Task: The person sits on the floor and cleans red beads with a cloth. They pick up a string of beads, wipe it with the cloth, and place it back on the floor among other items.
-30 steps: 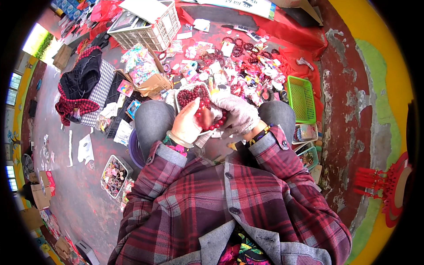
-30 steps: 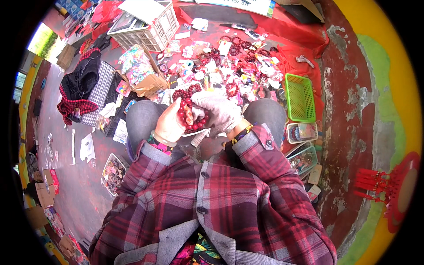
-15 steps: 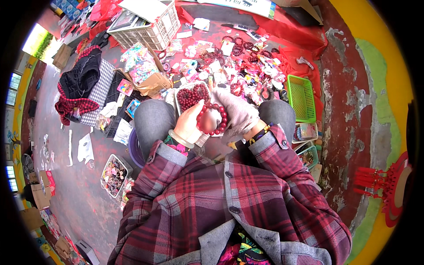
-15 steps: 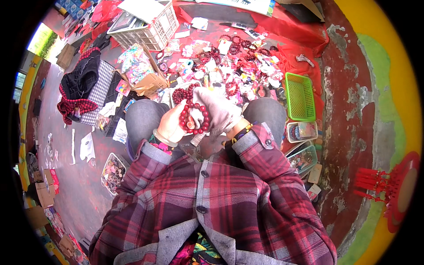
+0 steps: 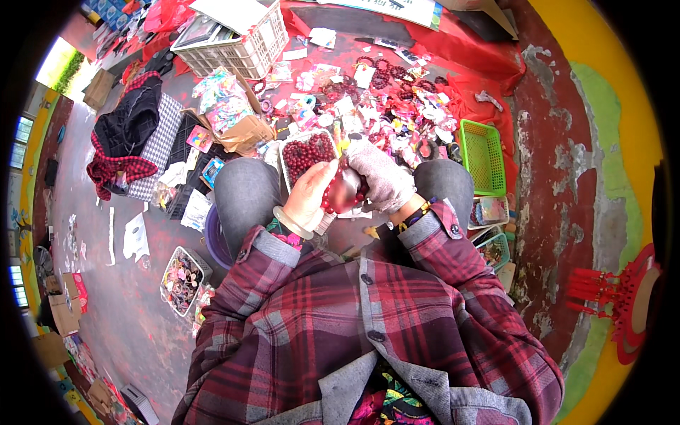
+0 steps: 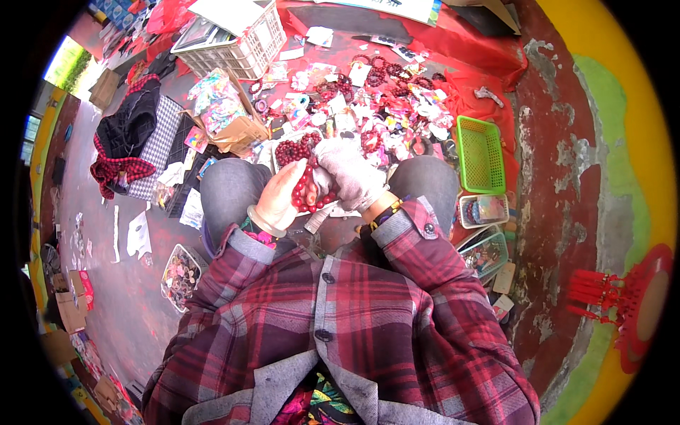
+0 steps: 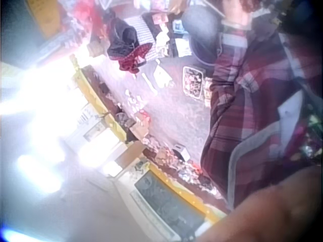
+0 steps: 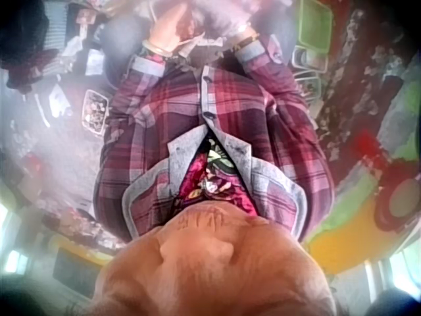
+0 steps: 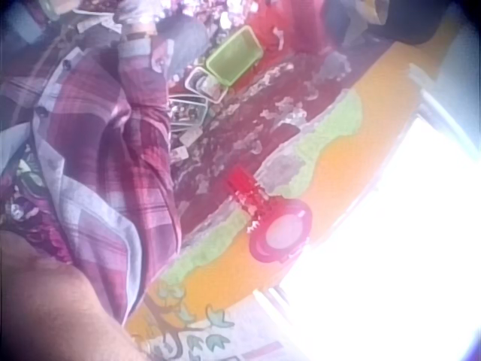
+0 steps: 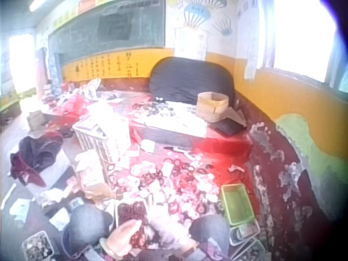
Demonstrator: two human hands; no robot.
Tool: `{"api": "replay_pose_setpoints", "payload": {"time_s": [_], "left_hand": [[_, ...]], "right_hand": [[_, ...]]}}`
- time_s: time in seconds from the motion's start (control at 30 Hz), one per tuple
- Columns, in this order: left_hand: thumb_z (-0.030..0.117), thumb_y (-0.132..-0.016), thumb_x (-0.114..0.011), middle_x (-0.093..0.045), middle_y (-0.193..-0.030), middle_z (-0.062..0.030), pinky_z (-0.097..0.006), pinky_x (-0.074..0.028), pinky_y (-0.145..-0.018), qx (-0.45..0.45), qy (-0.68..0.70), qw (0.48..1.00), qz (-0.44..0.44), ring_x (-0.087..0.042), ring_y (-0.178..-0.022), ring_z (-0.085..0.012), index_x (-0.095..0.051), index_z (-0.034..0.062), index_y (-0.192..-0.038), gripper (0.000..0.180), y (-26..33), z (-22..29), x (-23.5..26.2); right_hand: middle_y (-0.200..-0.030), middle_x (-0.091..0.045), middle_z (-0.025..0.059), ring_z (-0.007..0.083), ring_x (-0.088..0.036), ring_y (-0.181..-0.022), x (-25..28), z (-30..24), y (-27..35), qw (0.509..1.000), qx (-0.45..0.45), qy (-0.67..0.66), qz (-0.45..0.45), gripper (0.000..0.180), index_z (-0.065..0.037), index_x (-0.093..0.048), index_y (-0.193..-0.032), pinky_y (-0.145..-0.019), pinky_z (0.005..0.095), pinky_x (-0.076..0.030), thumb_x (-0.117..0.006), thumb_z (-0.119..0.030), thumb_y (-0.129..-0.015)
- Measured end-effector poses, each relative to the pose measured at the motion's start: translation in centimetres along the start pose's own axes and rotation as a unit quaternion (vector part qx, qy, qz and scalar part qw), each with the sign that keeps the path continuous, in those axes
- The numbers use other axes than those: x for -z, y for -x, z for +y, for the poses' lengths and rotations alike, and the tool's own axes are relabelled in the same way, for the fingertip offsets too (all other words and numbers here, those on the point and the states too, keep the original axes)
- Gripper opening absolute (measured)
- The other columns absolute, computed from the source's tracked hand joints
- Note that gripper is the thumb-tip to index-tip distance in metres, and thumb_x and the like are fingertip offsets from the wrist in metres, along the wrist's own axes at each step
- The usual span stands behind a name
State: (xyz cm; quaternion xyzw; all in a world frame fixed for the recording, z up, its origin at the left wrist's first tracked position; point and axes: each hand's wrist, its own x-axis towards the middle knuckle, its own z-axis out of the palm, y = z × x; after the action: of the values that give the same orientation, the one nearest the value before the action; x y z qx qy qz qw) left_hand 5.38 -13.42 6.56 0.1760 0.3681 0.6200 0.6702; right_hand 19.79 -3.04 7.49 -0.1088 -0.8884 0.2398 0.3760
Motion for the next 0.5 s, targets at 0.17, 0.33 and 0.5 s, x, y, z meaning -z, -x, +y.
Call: {"api": "replay_pose_setpoints", "payload": {"time_s": [0.17, 0.33, 0.5], "left_hand": [[0.02, -0.092, -0.052, -0.057, -0.077, -0.0029, -0.023, -0.045, -0.059, -0.025, -0.094, 0.995, -0.007, -0.054, -0.065, -0.0104, -0.053, 0.0038, -0.097, 0.017, 0.0, -0.4, 0.4], [0.018, -0.093, -0.05, -0.059, -0.084, -0.0006, -0.023, -0.049, -0.066, 0.01, 0.022, 1.0, -0.009, -0.058, -0.073, -0.0082, -0.057, 0.0038, -0.095, 0.016, 0.0, 0.0, 0.7], [0.025, -0.096, -0.042, -0.058, -0.076, -0.0068, -0.029, -0.048, -0.061, 0.02, 0.088, 0.995, 0.041, -0.056, -0.065, -0.0173, -0.052, 0.0025, -0.096, 0.024, -0.5, 0.2, 0.8]], "right_hand": [[-0.093, -0.054, 0.0157, 0.0273, -0.055, -0.087, 1.2, -1.7, -1.8, 0.949, -0.245, -0.171, -0.104, 0.026, -0.002, -0.05, -0.101, -0.075, 0.0339, -0.042, -0.054, -0.009, -0.076], [-0.083, -0.053, 0.0156, 0.0234, -0.055, -0.075, -0.6, -0.4, -0.5, 0.949, -0.209, -0.235, 0.007, 0.016, -0.003, -0.049, -0.092, -0.066, 0.0325, -0.044, -0.051, -0.007, -0.077], [-0.081, -0.051, 0.0147, 0.0257, -0.051, -0.074, -0.3, -1.0, -1.2, 0.951, -0.179, -0.25, -0.021, 0.019, -0.004, -0.05, -0.096, -0.068, 0.0329, -0.044, -0.05, -0.005, -0.077]]}}
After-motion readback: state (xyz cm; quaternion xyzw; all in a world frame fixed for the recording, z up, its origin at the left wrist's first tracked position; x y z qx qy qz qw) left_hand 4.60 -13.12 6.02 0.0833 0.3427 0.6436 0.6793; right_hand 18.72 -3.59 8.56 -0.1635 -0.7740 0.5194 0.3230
